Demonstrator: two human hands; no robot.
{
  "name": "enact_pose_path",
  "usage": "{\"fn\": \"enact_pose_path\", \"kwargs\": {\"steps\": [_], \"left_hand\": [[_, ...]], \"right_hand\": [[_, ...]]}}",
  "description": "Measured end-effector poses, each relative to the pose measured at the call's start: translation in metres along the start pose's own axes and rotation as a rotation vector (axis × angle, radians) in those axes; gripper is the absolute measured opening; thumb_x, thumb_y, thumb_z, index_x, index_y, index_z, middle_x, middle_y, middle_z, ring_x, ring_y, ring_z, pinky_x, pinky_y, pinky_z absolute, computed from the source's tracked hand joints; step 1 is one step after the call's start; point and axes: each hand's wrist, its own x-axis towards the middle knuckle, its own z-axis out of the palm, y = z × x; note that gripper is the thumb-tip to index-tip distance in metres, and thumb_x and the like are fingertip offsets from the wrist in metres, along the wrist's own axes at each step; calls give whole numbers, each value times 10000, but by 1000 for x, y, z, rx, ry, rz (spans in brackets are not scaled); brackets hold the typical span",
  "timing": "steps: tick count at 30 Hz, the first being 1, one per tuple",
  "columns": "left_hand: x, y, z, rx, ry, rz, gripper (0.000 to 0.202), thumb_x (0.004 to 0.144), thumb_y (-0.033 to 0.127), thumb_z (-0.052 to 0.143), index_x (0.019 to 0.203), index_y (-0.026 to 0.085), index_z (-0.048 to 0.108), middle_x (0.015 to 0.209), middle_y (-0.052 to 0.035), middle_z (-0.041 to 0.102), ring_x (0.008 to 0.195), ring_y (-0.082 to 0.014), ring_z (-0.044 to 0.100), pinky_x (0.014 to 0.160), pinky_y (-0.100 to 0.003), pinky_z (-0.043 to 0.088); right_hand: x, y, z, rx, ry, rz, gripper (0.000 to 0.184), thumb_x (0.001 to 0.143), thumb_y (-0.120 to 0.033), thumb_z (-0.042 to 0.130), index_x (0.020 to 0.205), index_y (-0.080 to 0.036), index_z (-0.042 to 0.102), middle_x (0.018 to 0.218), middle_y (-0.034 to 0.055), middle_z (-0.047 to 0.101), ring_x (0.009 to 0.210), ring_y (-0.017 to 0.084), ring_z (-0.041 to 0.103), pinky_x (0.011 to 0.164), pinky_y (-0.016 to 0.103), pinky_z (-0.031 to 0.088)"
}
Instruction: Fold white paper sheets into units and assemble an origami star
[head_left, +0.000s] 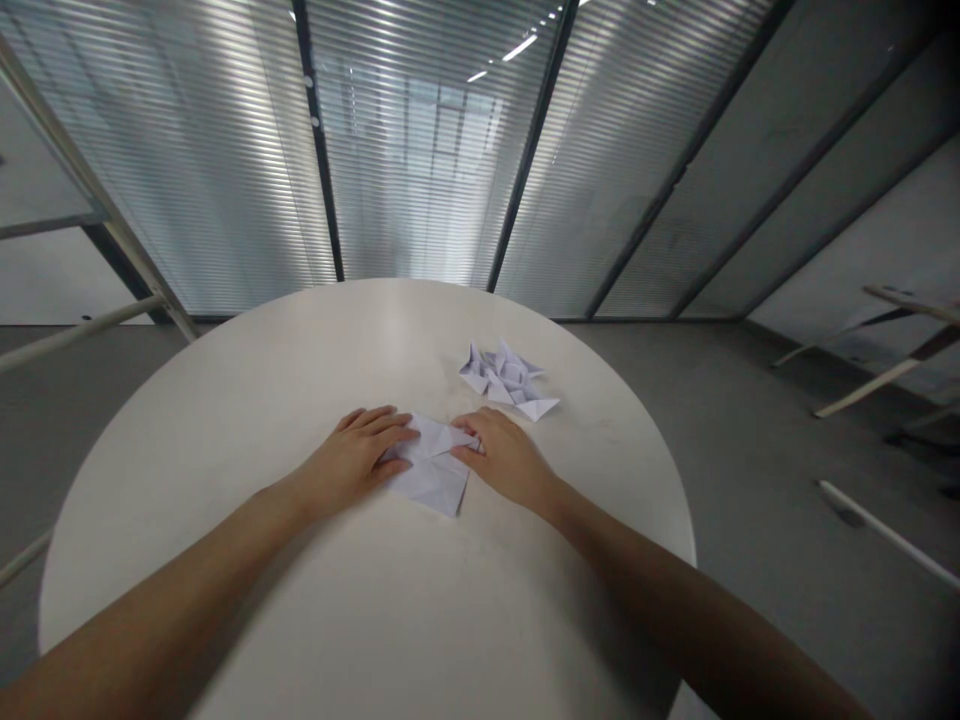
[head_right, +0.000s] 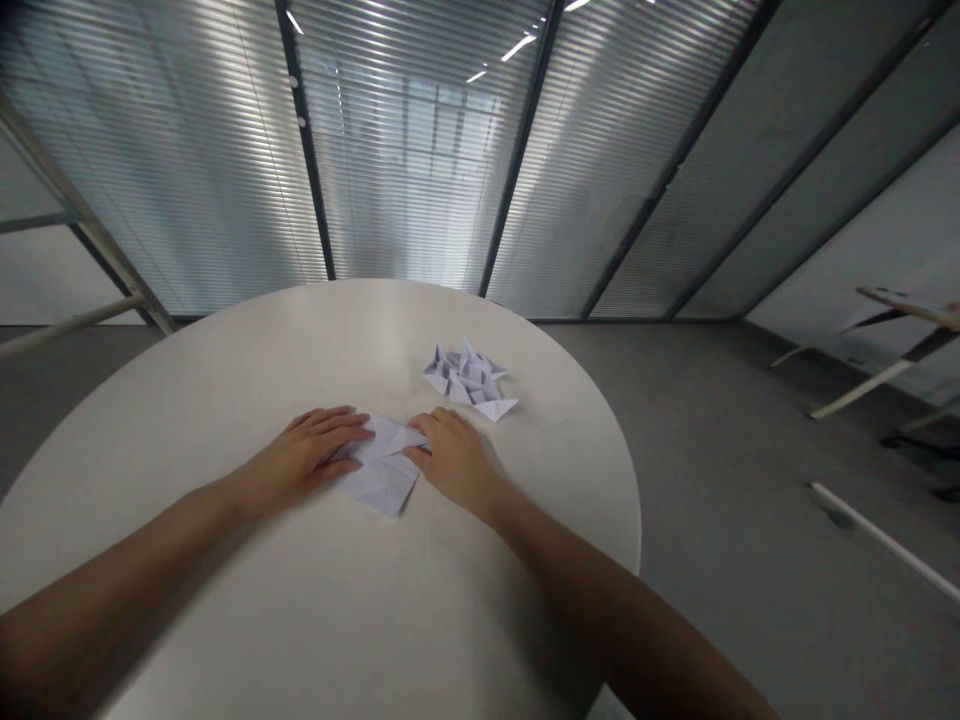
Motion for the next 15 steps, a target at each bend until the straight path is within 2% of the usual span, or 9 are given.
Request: {"fn": "enact_pose_path", "kwargs": {"steps": [6,10,15], "left_hand": [[0,1,-1,-44,24,-21,429,903,418,480,1294,243,472,1362,-61,505,1282,-261,408,1054,-460,330],[0,2,-3,-94,70,-16,476,890,386,507,1330,229,417,1321,-77,531,1227,-244,458,1027,-425,356],[1,2,-3,-123,146,-32,509,870,283,522,1355,225,376,1159,-73,618,1043,-221,567,939,-401,408]], "right_hand": [[3,7,4,173,-9,105,376,722,-196,695,1087,-178,609,911,31,618,796,144,551,731,269,410],[4,5,1,197,0,105,280,702,-168,695,978,-176,649,861,20,613,771,141,543,701,263,401],[4,1,-5,180,66,72,101,715,-140,661,808,-173,643,747,-1,591,711,132,532,664,256,391]]}}
